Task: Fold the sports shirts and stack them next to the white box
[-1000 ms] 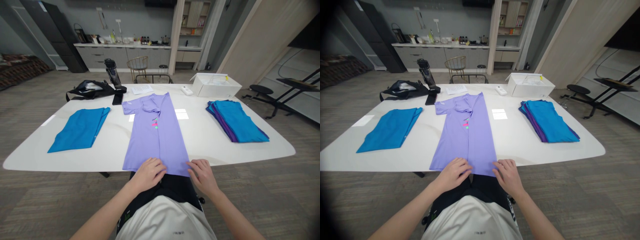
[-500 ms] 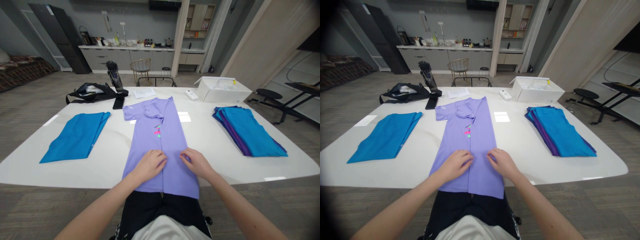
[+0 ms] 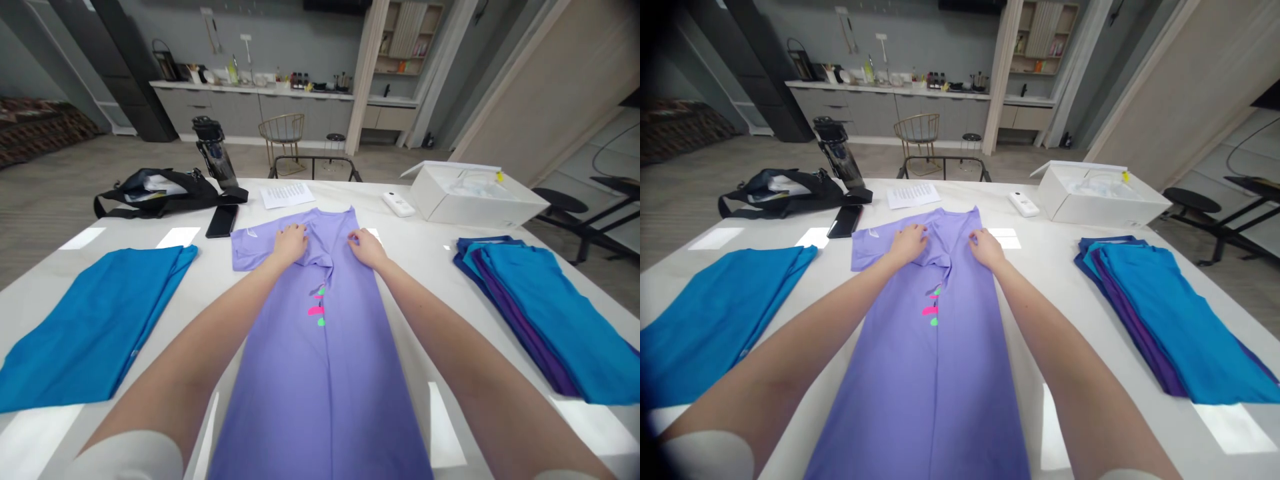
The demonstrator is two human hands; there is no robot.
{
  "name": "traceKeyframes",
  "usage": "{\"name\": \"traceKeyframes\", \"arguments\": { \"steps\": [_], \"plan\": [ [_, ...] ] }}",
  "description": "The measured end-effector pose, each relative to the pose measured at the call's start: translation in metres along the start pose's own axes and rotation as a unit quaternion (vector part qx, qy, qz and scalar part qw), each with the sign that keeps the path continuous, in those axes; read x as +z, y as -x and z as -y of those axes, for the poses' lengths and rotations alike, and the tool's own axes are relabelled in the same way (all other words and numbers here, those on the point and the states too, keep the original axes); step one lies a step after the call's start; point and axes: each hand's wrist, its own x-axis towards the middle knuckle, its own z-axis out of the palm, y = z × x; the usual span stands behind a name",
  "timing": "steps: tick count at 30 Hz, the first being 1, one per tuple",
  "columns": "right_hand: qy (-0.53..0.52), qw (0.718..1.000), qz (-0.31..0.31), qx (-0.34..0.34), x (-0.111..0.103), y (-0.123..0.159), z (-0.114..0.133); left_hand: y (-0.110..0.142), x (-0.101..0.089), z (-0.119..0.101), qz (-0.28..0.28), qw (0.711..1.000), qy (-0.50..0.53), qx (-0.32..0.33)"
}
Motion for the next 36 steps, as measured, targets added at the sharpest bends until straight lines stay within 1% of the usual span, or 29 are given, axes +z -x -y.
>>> {"name": "traceKeyframes", "arguments": {
  "steps": [2,5,7,9,11,12,15,16,19,20,22,24,25,27,28,30,33,36],
  "plan": [
    [0.021,0.999,-0.025,0.016,0.005,-0.034,-0.004,-0.018,0.011,0.008,-0.008,1.000,-0.019,-0.017],
    [0.063,0.995,-0.070,0.023,0.011,-0.075,-0.010,-0.033,0.025,0.018,-0.019,0.998,-0.042,-0.051],
    [0.079,0.994,-0.073,0.026,0.013,-0.096,-0.015,-0.037,0.032,0.024,-0.028,0.996,-0.048,-0.065],
    [0.083,0.994,-0.057,0.029,0.016,-0.111,-0.022,-0.040,0.034,0.028,-0.036,0.996,-0.044,-0.070],
    [0.084,0.995,-0.048,0.029,0.018,-0.120,-0.029,-0.042,0.033,0.030,-0.037,0.996,-0.029,-0.073],
    [0.085,0.994,-0.054,0.031,0.018,-0.122,-0.032,-0.044,0.032,0.030,-0.040,0.996,-0.019,-0.074],
    [0.090,0.989,-0.101,0.056,0.019,-0.124,-0.037,-0.049,0.027,0.031,-0.056,0.996,-0.007,-0.067],
    [0.091,0.988,-0.106,0.064,0.019,-0.123,-0.037,-0.050,0.026,0.033,-0.057,0.996,-0.013,-0.065],
    [0.092,0.989,-0.088,0.079,0.017,-0.121,-0.031,-0.050,0.021,0.046,-0.043,0.994,-0.048,-0.085],
    [0.094,0.988,-0.090,0.081,0.017,-0.121,-0.026,-0.049,0.018,0.054,-0.037,0.993,-0.065,-0.093],
    [0.098,0.986,-0.113,0.069,0.018,-0.122,-0.010,-0.045,0.010,0.073,-0.031,0.990,-0.106,-0.093],
    [0.093,0.989,-0.116,0.018,0.024,-0.126,0.015,-0.040,-0.001,0.096,-0.020,0.985,-0.152,-0.077],
    [0.085,0.991,-0.099,-0.019,0.029,-0.128,0.029,-0.038,-0.007,0.107,-0.009,0.982,-0.173,-0.069],
    [0.062,0.993,-0.044,-0.092,0.042,-0.134,0.061,-0.033,-0.017,0.126,0.019,0.977,-0.203,-0.056],
    [0.055,0.991,-0.018,-0.120,0.049,-0.137,0.077,-0.031,-0.021,0.133,0.034,0.976,-0.211,-0.051],
    [0.055,0.986,0.017,-0.153,0.062,-0.142,0.106,-0.028,-0.026,0.143,0.054,0.974,-0.214,-0.045],
    [0.081,0.984,0.044,-0.154,0.075,-0.150,0.134,-0.028,-0.030,0.151,0.063,0.974,-0.211,-0.048],
    [0.103,0.985,0.063,-0.124,0.082,-0.156,0.144,-0.029,-0.033,0.155,0.076,0.971,-0.218,-0.057]
  ]
}}
